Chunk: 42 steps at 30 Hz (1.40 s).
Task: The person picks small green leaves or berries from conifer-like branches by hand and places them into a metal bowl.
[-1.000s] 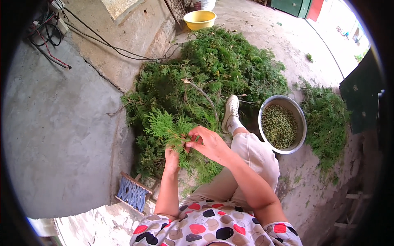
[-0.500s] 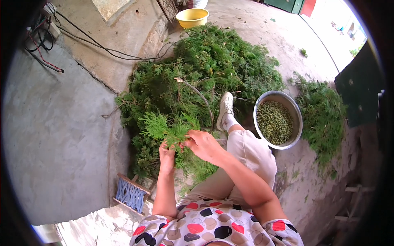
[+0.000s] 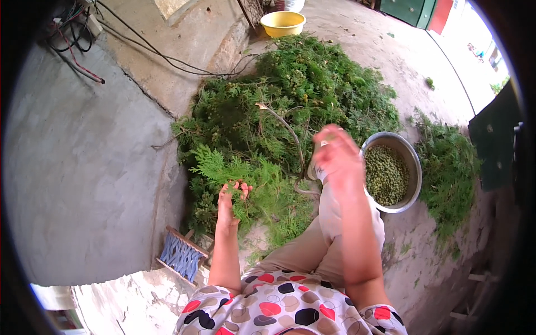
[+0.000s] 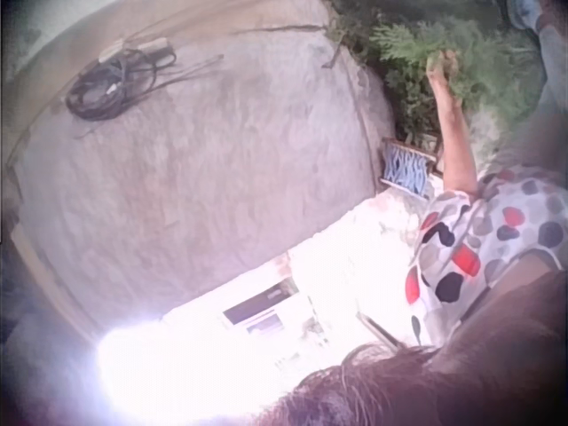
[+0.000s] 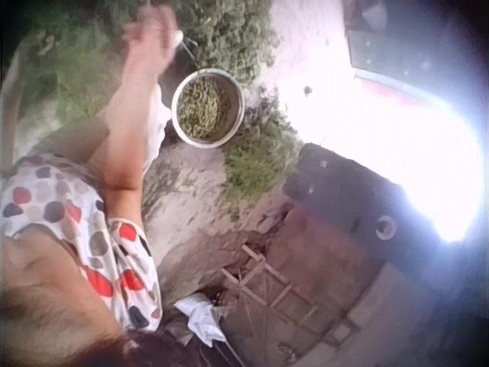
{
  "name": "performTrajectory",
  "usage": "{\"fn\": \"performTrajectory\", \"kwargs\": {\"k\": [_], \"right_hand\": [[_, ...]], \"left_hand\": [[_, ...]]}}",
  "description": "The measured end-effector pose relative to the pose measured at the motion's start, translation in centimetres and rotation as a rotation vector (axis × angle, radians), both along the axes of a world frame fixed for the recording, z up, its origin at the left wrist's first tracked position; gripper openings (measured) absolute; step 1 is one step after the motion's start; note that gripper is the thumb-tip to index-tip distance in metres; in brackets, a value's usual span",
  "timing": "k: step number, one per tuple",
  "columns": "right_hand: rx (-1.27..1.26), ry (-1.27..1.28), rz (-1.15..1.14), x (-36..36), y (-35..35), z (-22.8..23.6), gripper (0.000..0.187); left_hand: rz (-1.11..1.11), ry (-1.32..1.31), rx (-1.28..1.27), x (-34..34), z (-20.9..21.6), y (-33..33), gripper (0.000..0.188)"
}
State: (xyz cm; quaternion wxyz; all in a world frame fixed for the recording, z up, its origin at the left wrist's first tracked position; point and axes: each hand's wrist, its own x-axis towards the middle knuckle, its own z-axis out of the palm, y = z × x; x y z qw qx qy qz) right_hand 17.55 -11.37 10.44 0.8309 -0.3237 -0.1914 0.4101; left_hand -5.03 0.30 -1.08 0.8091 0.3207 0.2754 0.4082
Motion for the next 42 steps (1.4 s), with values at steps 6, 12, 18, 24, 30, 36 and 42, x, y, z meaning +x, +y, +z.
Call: {"fn": "performTrajectory", "kwargs": {"k": [6,12,18,24,30,36,42], "right_hand": [[0.269,0.390,-0.169,4.5,-1.3,-1.7,0.036],[-0.163,-0.602,0.414,-4.3,0.4,-0.9,0.018],[-0.306,-1.076,0.169,-6.5,1.1,-1.9,0.021],[-0.271,-1.395,0.008,-6.4,1.2,-3.8,0.022],[-0.329,-0.897,0.108,-5.8,2.1,-4.4,0.029],[-0.360,-0.886,0.266,-4.8,2.5,-8.9,0.052],[-0.448,-1.029,0.164,-6.4,2.8,-7.1,0.041]], "left_hand": [[-0.116,-0.048,0.087,1.1,0.9,-0.7,0.025],[-0.291,0.156,0.267,1.0,1.8,-1.1,0.038],[-0.437,0.174,0.460,1.3,3.5,-1.8,0.031],[-0.462,0.336,0.496,0.1,2.1,-1.2,0.017],[-0.338,0.426,0.454,0.4,2.1,-1.9,0.043],[-0.297,0.024,0.256,3.5,5.2,-1.0,0.060],[-0.227,-0.011,0.362,5.0,6.6,-1.7,0.072]]}}
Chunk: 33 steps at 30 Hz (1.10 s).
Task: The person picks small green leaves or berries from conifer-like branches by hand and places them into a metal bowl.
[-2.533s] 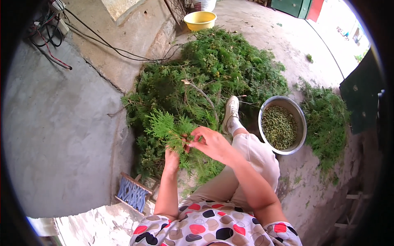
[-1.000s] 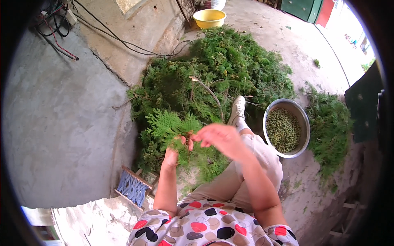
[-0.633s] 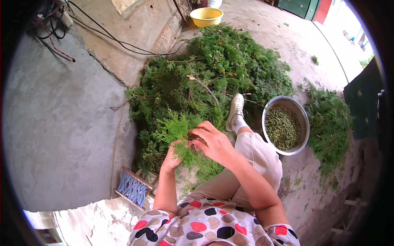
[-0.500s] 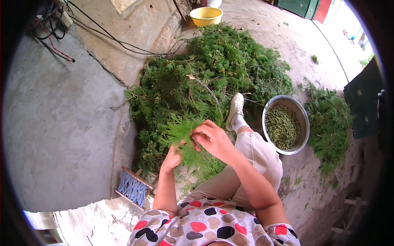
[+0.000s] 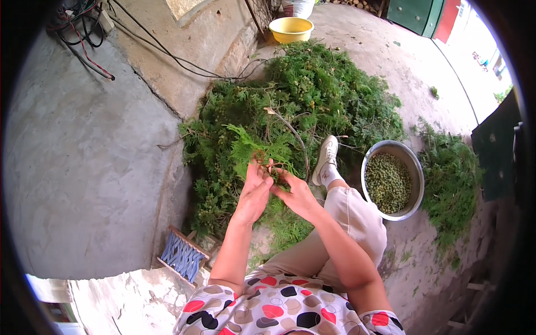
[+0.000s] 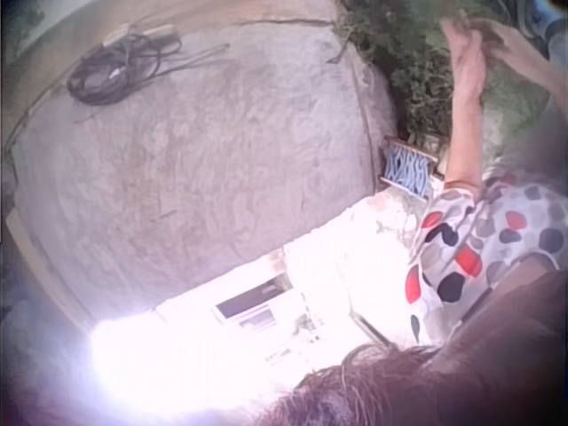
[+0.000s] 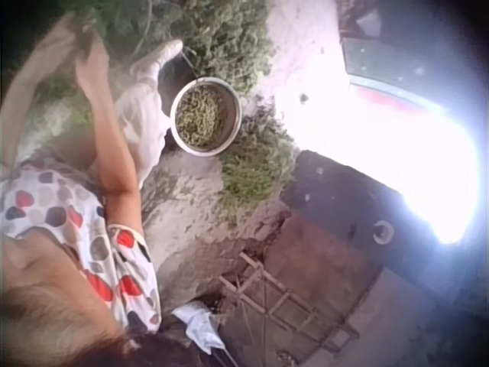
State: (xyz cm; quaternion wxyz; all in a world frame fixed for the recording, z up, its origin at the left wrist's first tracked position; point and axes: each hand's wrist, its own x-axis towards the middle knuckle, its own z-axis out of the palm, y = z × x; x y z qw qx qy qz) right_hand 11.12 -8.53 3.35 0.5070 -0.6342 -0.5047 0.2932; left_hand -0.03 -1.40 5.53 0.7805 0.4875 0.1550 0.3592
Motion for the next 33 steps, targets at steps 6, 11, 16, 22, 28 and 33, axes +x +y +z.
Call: {"fn": "performTrajectory", "kwargs": {"k": [6,11,16,22,28,33], "right_hand": [[0.022,0.338,-0.007,1.8,0.3,-1.6,0.017],[-0.003,0.734,-0.015,1.6,1.0,-1.9,0.016],[0.139,1.185,-0.142,4.2,0.3,-2.2,0.009],[0.281,1.386,-0.212,5.6,0.2,-0.2,0.006],[0.355,1.421,-0.230,5.0,0.6,0.7,0.014],[0.267,1.414,-0.236,4.4,0.7,0.0,0.015]], "left_hand": [[0.180,0.370,-0.176,0.2,0.9,3.4,0.072],[0.252,0.167,-0.084,0.4,3.1,6.4,0.037],[0.461,0.153,0.305,-0.4,3.2,3.3,0.049],[0.615,0.208,0.974,-5.4,0.2,-3.8,0.032],[0.157,0.383,0.279,-3.0,-2.2,-6.1,0.022],[-0.213,0.372,-0.194,1.2,-5.9,-6.0,0.050]]}}
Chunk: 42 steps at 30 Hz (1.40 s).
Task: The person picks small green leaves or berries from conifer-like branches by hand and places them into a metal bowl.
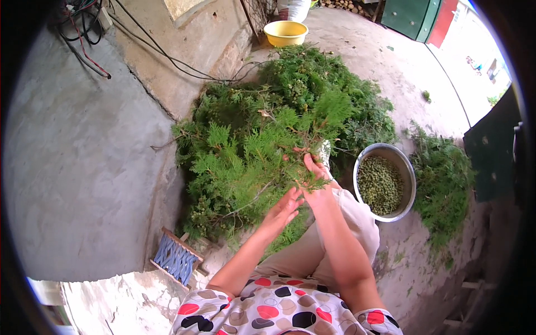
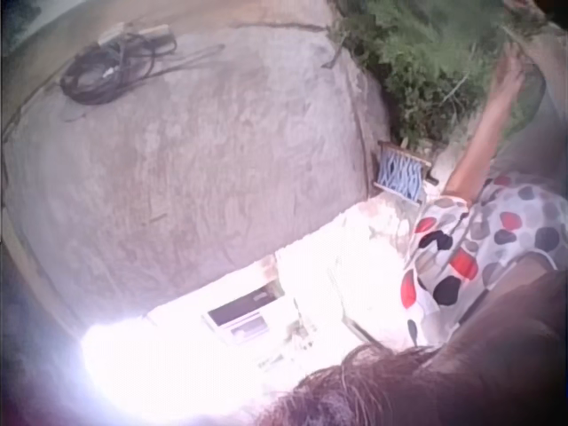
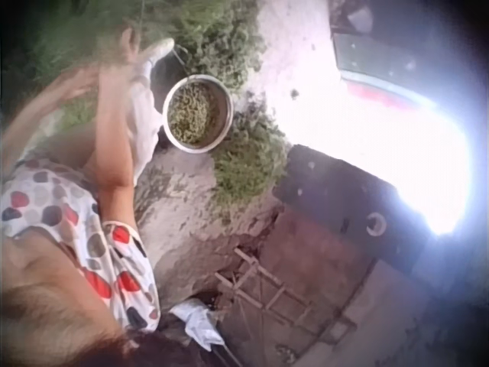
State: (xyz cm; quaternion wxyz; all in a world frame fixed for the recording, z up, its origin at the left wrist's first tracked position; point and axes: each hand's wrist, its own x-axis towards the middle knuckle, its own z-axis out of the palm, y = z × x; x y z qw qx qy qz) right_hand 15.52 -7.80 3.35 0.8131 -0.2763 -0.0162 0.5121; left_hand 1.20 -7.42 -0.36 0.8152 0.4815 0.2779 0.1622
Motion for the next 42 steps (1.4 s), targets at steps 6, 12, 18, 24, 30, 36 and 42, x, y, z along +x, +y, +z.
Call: {"fn": "performTrajectory", "kwargs": {"k": [6,12,18,24,30,36,42], "right_hand": [[0.073,-0.001,0.060,-1.4,0.1,0.3,0.019],[0.000,0.075,0.055,-1.7,0.2,-1.2,0.014],[-0.281,-0.217,0.209,-2.1,0.0,-2.2,0.028],[-0.694,-1.686,0.240,-2.4,-0.9,-0.8,0.018],[-0.202,-1.618,-0.177,-3.7,-0.4,1.7,0.019],[-0.178,-1.748,-0.155,-4.0,-0.5,1.1,0.026],[-0.135,-1.598,-0.221,-4.0,-0.5,0.7,0.022]], "left_hand": [[0.283,-0.490,-0.537,1.7,-1.7,3.5,0.047],[0.478,-0.448,-0.394,0.7,0.0,6.3,0.047],[0.538,-0.446,-0.131,-1.6,1.0,8.2,0.038],[0.516,-0.380,-0.006,-5.2,-0.3,9.8,0.024],[0.464,-0.288,0.049,-6.7,-0.3,8.8,0.019],[0.451,-0.235,0.039,-7.1,0.1,7.3,0.024],[0.353,-0.497,-0.065,-4.0,3.0,5.6,0.071]]}}
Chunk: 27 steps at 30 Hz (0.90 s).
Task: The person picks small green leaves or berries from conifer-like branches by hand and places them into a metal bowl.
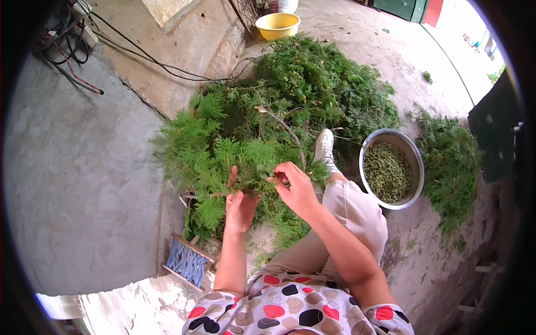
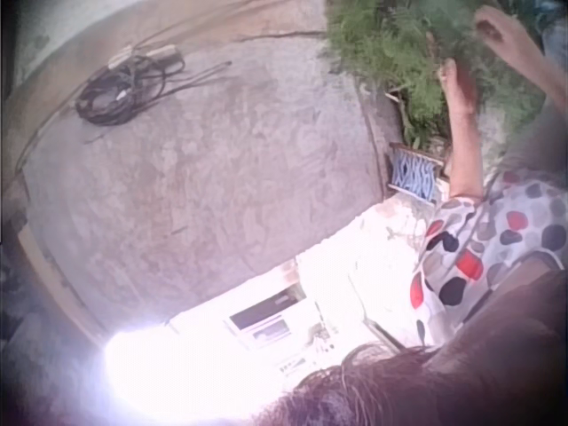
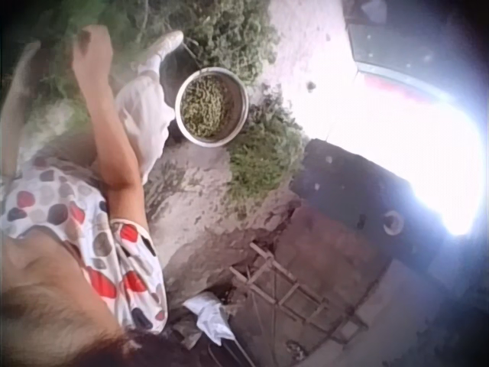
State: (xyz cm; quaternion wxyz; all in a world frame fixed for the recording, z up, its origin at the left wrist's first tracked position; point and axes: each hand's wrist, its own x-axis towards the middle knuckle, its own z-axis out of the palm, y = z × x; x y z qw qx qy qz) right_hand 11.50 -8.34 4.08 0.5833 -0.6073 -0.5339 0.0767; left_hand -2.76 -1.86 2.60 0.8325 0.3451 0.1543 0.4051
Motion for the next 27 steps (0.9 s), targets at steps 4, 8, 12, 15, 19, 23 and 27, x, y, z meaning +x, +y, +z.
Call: {"fn": "performTrajectory", "kwargs": {"k": [4,8,12,15,19,23,27], "right_hand": [[-0.028,0.110,-0.027,-0.4,0.1,0.2,0.020],[-0.093,0.162,-0.002,-0.5,-0.1,-0.6,0.022],[-0.109,0.215,0.056,0.2,-0.4,-1.1,0.023],[-0.045,0.150,0.108,0.0,-0.1,-1.1,0.022],[-0.073,0.161,0.156,-0.8,0.2,-1.0,0.020],[-0.218,0.176,0.146,-0.4,0.1,-0.7,0.020],[-0.223,0.170,0.157,-0.8,-0.3,0.0,0.023]], "left_hand": [[-0.006,-0.008,-0.126,1.3,-1.0,-1.1,0.071],[0.018,0.379,-0.218,1.4,-1.9,-1.3,0.048],[0.072,0.456,-0.240,1.7,-2.2,-1.2,0.024],[0.087,0.366,-0.294,1.7,-1.9,-0.8,0.028],[0.130,0.269,-0.102,0.6,-3.9,0.0,0.025],[0.159,0.518,0.168,0.6,-2.8,-0.2,0.026],[0.134,0.454,0.161,0.2,-3.3,-0.1,0.025]]}}
